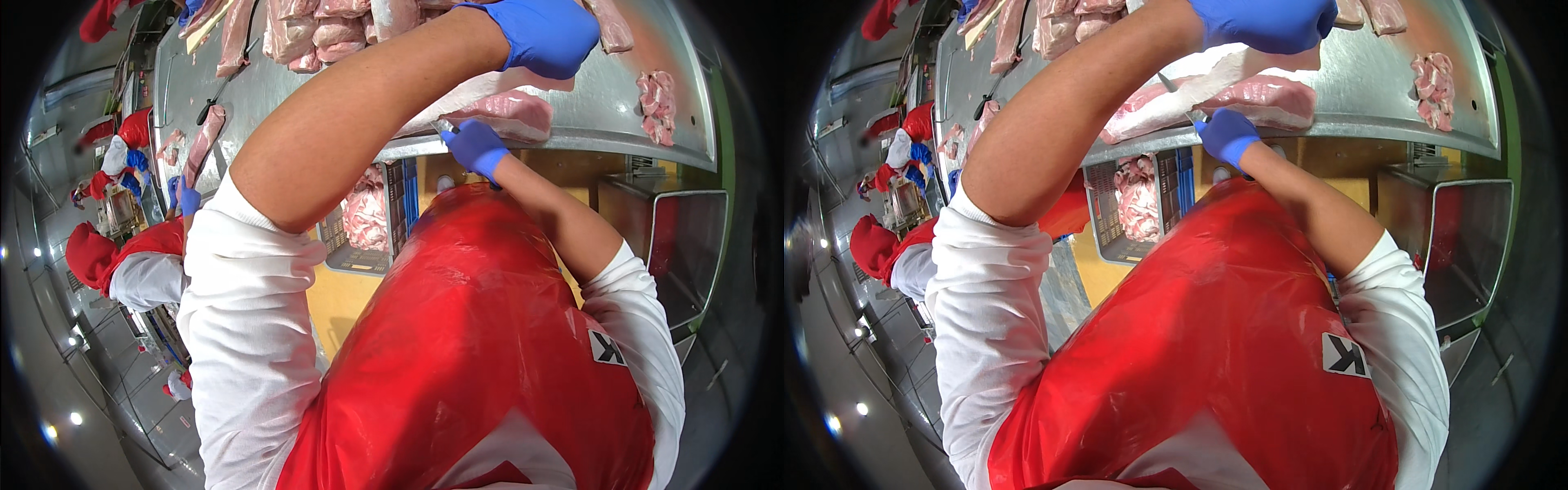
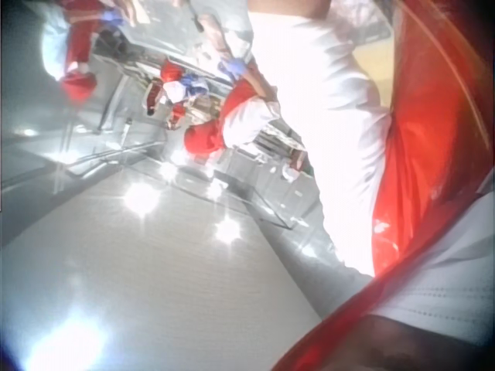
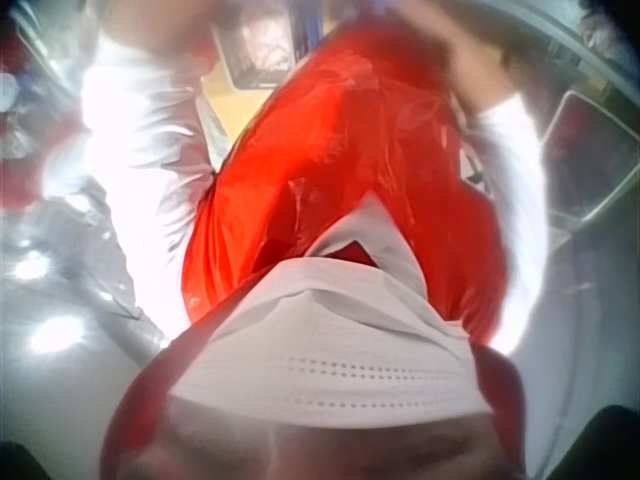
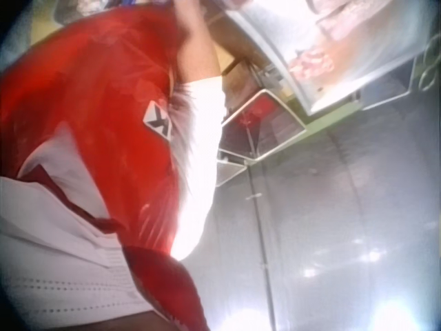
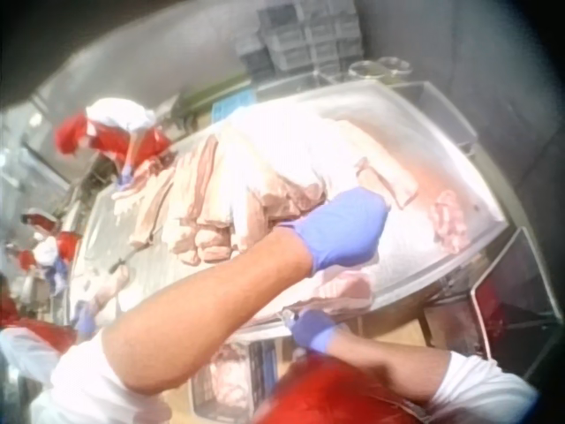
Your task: The person trims fat and connective tissue from large cuts of raw meat using a knife on a stainless steel table. The trimmed pieces are placed into a nearby bin. The person handles multiple cuts sequentially, repositioning them as needed.
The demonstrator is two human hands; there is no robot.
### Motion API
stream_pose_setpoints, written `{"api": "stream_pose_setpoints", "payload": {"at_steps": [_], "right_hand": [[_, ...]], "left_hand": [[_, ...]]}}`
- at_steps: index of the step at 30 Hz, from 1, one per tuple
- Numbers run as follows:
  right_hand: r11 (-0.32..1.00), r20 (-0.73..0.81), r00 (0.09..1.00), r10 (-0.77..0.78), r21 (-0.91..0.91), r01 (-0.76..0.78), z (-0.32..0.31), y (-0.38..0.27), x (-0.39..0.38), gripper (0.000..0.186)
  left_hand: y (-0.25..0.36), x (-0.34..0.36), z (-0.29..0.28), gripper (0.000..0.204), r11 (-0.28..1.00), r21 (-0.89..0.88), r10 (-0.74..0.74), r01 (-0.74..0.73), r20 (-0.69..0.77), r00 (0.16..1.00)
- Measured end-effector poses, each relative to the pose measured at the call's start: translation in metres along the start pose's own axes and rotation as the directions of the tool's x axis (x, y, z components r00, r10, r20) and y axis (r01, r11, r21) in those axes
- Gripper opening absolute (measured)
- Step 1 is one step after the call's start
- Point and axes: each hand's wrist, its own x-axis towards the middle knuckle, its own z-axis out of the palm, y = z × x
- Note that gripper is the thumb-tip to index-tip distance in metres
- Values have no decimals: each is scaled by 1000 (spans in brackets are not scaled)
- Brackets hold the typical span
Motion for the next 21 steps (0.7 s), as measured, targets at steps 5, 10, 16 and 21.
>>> {"api": "stream_pose_setpoints", "payload": {"at_steps": [5, 10, 16, 21], "right_hand": [[981, 197, 968, 158, 78, -176, -22, -13, -47, 54], [999, 58, 998, -31, 31, 29, 3, -1, -10, 53], [947, 103, 994, 23, 316, -55, 8, -22, -13, 53], [993, 97, 990, -99, -61, 105, 17, 3, -14, 46]], "left_hand": [[-1, -5, 0, 14, 999, 36, 5, -5, 11, 1000], [12, -5, -3, 13, 1000, -19, -6, 6, -10, 1000], [14, -18, -23, 14, 999, -2, 41, -41, -25, 999], [19, -23, -22, 15, 1000, -2, -25, 25, -61, 998]]}}
